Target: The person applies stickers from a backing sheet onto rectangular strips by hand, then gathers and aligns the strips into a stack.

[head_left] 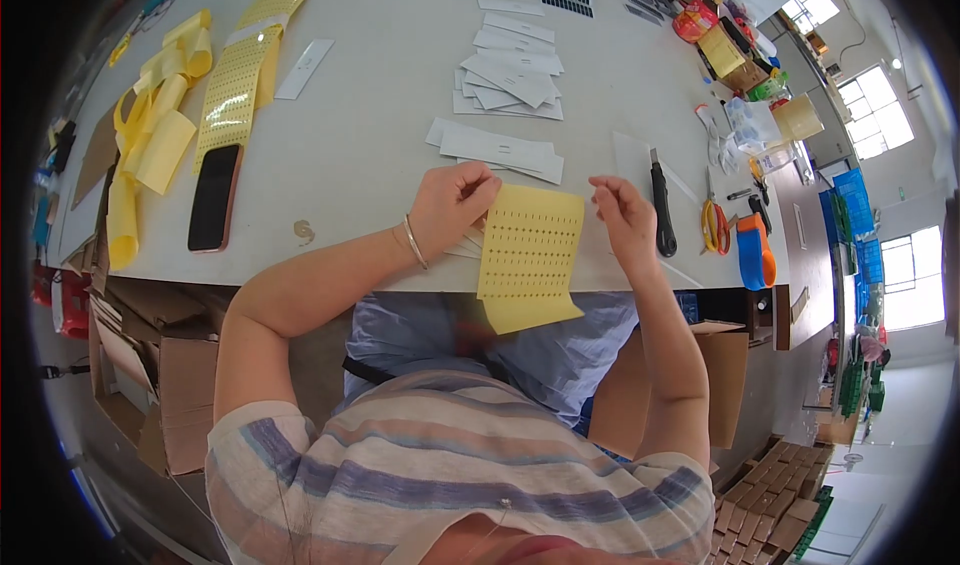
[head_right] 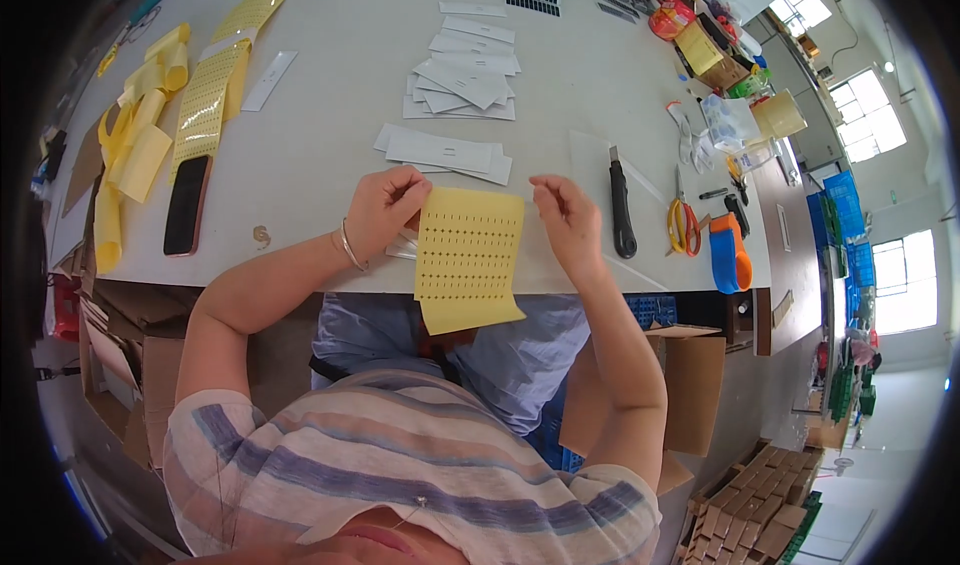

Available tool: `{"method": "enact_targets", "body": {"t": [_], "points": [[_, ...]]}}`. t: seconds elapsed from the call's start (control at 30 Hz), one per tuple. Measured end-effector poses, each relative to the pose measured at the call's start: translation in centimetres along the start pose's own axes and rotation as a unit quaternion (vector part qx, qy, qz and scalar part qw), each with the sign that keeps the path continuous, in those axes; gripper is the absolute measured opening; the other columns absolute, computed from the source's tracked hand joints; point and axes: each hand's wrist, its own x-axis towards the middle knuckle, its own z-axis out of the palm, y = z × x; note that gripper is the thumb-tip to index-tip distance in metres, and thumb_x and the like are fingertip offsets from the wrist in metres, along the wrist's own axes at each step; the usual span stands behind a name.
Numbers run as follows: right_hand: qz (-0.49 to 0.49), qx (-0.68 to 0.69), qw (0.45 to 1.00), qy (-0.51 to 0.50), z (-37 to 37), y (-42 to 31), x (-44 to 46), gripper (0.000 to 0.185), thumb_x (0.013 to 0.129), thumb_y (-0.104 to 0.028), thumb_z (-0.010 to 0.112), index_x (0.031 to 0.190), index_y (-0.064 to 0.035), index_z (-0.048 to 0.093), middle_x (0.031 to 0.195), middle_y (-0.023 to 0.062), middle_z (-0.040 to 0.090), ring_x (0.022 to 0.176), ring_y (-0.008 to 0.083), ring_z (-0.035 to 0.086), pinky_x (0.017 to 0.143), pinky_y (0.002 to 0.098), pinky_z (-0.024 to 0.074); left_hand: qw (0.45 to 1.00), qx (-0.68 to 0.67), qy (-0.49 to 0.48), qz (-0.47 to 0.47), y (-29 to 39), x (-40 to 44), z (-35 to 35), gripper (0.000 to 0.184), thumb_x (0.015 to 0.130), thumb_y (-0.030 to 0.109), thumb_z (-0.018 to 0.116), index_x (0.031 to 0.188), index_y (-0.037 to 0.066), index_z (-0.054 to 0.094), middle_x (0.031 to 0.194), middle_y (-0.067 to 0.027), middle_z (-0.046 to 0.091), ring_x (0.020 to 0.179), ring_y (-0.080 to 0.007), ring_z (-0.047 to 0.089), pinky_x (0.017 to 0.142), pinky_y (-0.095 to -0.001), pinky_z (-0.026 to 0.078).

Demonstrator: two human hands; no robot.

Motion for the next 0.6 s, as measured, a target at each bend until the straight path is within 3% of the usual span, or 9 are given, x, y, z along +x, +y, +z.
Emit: {"method": "enact_targets", "body": {"t": [0.03, 0.07, 0.17, 0.27, 0.4, 0.43, 0.47, 0.53, 0.6], "points": [[-0.009, 0.014, 1.000, -0.010, 0.1, -0.1, -0.8, 0.028, 0.088, -0.001, 0.056, 0.116, -0.0007, 0.057, 0.084, 0.0013, 0.060, 0.074, 0.0058, 0.055, 0.069, 0.0192, 0.0456, 1.000, 0.005, 0.001, 0.003, 0.1, 0.1, 0.0, 0.020, 0.093, 0.014, 0.053, 0.082, -0.002, 0.058, 0.064, 0.0002, 0.057, 0.054, -0.0037, 0.052, 0.049, -0.0203, 0.044], [-0.015, 0.018, 1.000, -0.009, 0.5, -0.5, -1.5, 0.028, 0.088, -0.001, 0.056, 0.116, -0.0007, 0.057, 0.084, 0.0013, 0.060, 0.074, 0.0058, 0.055, 0.069, 0.0192, 0.0456, 1.000, 0.004, 0.014, 0.008, -0.1, 0.1, 0.0, 0.020, 0.092, 0.014, 0.053, 0.081, -0.001, 0.058, 0.061, -0.0001, 0.056, 0.052, -0.0034, 0.051, 0.048, -0.0203, 0.043], [-0.019, 0.092, 0.995, -0.035, 1.6, -1.6, -3.0, 0.053, 0.084, 0.001, 0.061, 0.133, -0.0050, 0.042, 0.084, 0.0038, 0.062, 0.074, 0.0074, 0.058, 0.070, 0.0211, 0.0478, 0.999, 0.020, 0.034, 0.009, -0.3, 0.0, 0.0, 0.020, 0.092, 0.015, 0.054, 0.081, -0.001, 0.058, 0.058, -0.0004, 0.055, 0.049, -0.0030, 0.048, 0.045, -0.0205, 0.042], [-0.047, 0.169, 0.984, -0.020, 2.3, -2.3, -3.5, 0.055, 0.083, 0.006, 0.061, 0.133, -0.0044, 0.042, 0.089, 0.0042, 0.062, 0.080, 0.0082, 0.059, 0.074, 0.0210, 0.0478, 0.998, 0.037, 0.044, -0.012, 0.3, 0.0, -0.1, 0.020, 0.091, 0.017, 0.055, 0.082, -0.001, 0.060, 0.058, -0.0001, 0.055, 0.047, -0.0034, 0.047, 0.044, -0.0207, 0.040], [-0.069, 0.229, 0.971, -0.023, 2.5, -3.2, -3.3, 0.054, 0.083, 0.010, 0.058, 0.133, -0.0041, 0.043, 0.097, 0.0047, 0.061, 0.087, 0.0089, 0.059, 0.078, 0.0212, 0.0472, 0.996, 0.080, 0.038, 0.014, 1.4, 0.0, -0.2, 0.021, 0.090, 0.018, 0.057, 0.104, 0.002, 0.058, 0.061, -0.0023, 0.057, 0.051, -0.0057, 0.051, 0.047, -0.0233, 0.043], [-0.076, 0.235, 0.969, -0.013, 2.6, -3.1, -3.2, 0.052, 0.083, 0.010, 0.057, 0.132, -0.0035, 0.043, 0.100, 0.0050, 0.060, 0.089, 0.0091, 0.058, 0.079, 0.0214, 0.0468, 0.994, 0.095, 0.030, 0.046, 1.6, 0.0, -0.2, 0.026, 0.090, 0.018, 0.058, 0.112, 0.004, 0.056, 0.063, -0.0032, 0.059, 0.053, -0.0066, 0.052, 0.049, -0.0244, 0.044], [-0.084, 0.242, 0.967, -0.006, 2.6, -3.1, -3.0, 0.051, 0.084, 0.011, 0.056, 0.131, -0.0029, 0.044, 0.103, 0.0052, 0.059, 0.092, 0.0093, 0.058, 0.080, 0.0215, 0.0465, 0.991, 0.123, 0.006, 0.060, 1.2, 0.1, -0.4, 0.044, 0.087, 0.008, 0.060, 0.129, 0.009, 0.046, 0.071, -0.0019, 0.057, 0.057, -0.0047, 0.051, 0.051, -0.0210, 0.044], [-0.101, 0.263, 0.959, -0.020, 2.8, -3.1, -2.8, 0.045, 0.085, 0.010, 0.055, 0.127, -0.0021, 0.047, 0.106, 0.0055, 0.059, 0.095, 0.0097, 0.057, 0.083, 0.0223, 0.0460, 0.985, 0.160, 0.009, 0.071, 2.0, -0.1, -0.2, 0.054, 0.083, 0.018, 0.067, 0.130, 0.010, 0.042, 0.072, -0.0027, 0.056, 0.057, -0.0100, 0.053, 0.055, -0.0267, 0.045], [-0.090, 0.266, 0.960, 0.003, 2.9, -3.1, -2.9, 0.040, 0.085, 0.010, 0.055, 0.123, -0.0017, 0.049, 0.108, 0.0053, 0.059, 0.097, 0.0098, 0.057, 0.084, 0.0231, 0.0457, 0.982, 0.177, 0.003, 0.067, 2.8, -0.3, -0.1, 0.063, 0.081, 0.018, 0.069, 0.135, 0.010, 0.037, 0.082, -0.0055, 0.054, 0.058, -0.0120, 0.052, 0.056, -0.0273, 0.046]]}}
